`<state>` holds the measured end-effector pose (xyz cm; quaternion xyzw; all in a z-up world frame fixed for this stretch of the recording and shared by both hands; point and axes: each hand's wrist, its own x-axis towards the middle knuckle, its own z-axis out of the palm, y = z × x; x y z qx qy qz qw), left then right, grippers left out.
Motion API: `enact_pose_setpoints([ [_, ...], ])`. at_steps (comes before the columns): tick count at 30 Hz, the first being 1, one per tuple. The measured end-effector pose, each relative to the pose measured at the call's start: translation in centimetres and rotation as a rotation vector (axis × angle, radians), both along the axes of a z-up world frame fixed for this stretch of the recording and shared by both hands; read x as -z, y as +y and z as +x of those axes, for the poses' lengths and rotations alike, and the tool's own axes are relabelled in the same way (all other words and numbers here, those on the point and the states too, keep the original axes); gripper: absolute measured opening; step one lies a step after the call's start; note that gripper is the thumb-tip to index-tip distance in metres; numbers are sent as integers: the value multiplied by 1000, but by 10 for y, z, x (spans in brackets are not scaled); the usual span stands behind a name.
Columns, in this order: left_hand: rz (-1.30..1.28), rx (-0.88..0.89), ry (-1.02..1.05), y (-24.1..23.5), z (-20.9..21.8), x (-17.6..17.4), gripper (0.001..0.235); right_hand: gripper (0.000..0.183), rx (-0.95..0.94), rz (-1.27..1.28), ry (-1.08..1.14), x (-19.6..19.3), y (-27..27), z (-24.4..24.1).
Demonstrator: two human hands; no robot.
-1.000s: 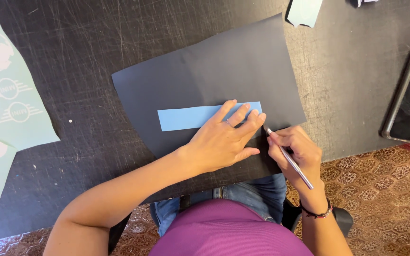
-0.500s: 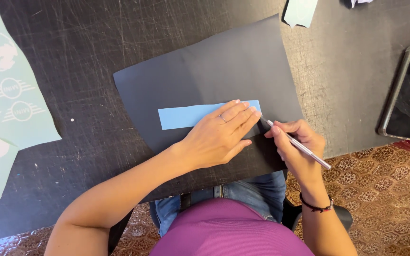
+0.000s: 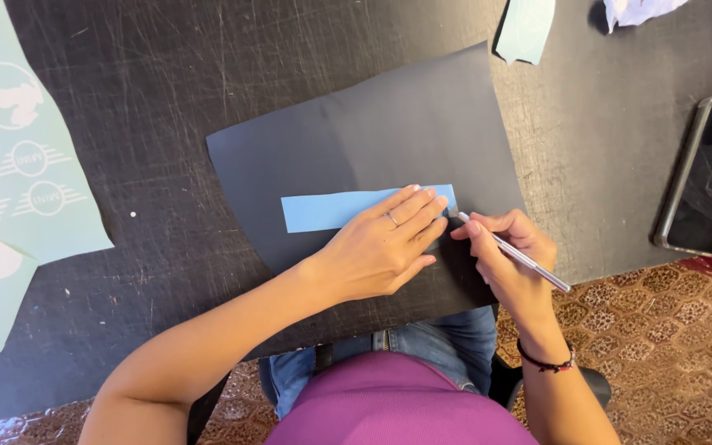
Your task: Cutting shapes out of vinyl sheets using a precision craft knife
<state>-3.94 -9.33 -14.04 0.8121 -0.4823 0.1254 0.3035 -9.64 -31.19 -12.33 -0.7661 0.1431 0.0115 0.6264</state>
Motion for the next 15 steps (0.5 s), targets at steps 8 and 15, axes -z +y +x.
enact_pose_setpoints([
  [8,-180,30,168,1,8,-6,27,16,8,10,3,-2,4,1],
  [15,-276,-77,635,-7,29,-13,19,13,-24,98,-37,5,-1,-2],
])
